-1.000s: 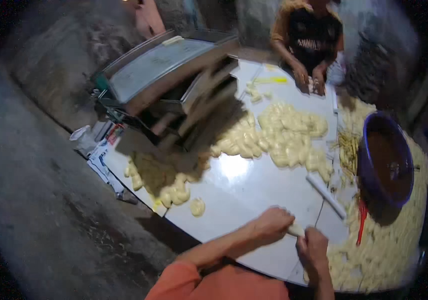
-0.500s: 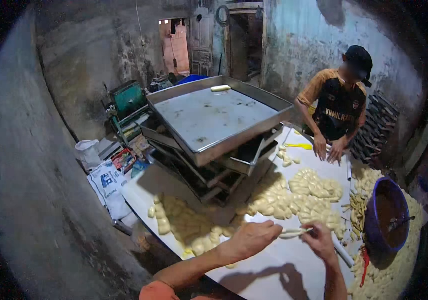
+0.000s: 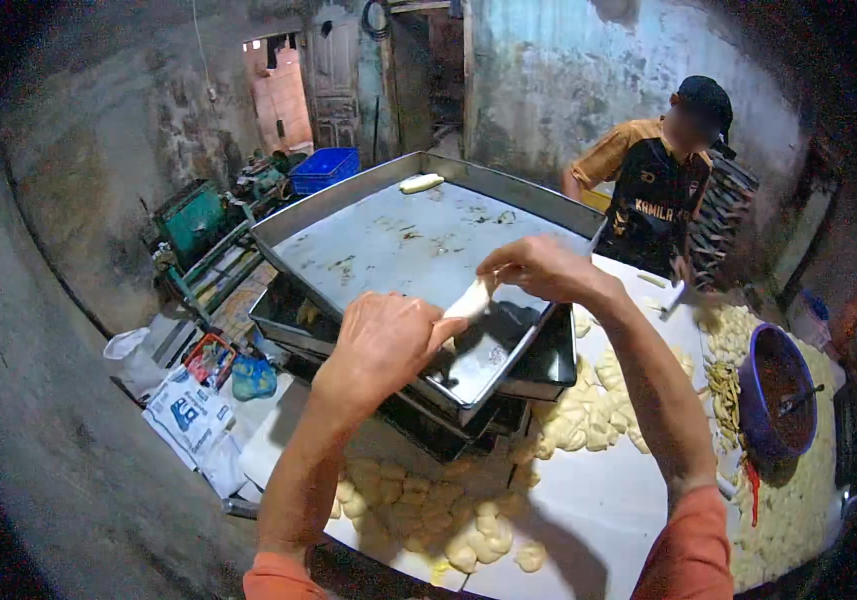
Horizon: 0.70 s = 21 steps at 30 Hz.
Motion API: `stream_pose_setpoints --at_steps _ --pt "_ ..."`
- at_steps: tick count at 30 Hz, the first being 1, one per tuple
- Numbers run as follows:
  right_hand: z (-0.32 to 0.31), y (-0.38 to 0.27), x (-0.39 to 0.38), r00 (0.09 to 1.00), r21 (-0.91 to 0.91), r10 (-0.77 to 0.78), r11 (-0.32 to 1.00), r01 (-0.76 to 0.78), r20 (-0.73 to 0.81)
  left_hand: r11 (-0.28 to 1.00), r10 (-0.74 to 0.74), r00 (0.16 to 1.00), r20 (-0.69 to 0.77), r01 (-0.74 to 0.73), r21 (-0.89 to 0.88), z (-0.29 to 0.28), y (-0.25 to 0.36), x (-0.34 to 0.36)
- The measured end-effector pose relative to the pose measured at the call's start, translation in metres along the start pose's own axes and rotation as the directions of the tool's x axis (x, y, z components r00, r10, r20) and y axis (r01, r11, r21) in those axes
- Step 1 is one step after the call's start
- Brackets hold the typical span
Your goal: The person flattens pieces of dough with a roller, spreads a dark filling onto them using a spatula, rolls the dough into cylinders by hand, and arranges them onto metal baking trays.
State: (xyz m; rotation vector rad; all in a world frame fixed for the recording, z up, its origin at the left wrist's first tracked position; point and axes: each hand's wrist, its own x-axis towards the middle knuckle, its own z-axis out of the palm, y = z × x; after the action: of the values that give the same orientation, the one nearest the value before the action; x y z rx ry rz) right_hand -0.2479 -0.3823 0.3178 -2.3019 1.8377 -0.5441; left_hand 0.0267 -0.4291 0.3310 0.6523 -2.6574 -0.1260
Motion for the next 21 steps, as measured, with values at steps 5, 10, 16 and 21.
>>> stream_pose_setpoints --at_steps 5,10,16,21 --pt "0.024 0.014 0.024 0.979 -0.208 0.199 0.957 -0.204 -0.042 1.0 0.011 0.984 0.179 -0.016 0.026 0.008 -0.039 0.019" --pt "0.014 -0.028 0.036 0.831 -0.103 0.541 0.841 -0.531 0.129 0.979 -0.123 0.877 0.465 0.031 0.202 0.008 -0.025 0.044" --pt "0.035 0.0 0.047 0.912 -0.139 0.39 0.917 -0.374 0.124 0.98 -0.03 0.936 0.349 -0.041 0.193 0.026 -0.022 0.042" --pt "0.036 -0.004 0.041 0.953 -0.039 0.271 0.963 -0.268 0.135 0.979 -0.015 0.952 0.307 -0.049 0.2 0.03 -0.029 0.036"
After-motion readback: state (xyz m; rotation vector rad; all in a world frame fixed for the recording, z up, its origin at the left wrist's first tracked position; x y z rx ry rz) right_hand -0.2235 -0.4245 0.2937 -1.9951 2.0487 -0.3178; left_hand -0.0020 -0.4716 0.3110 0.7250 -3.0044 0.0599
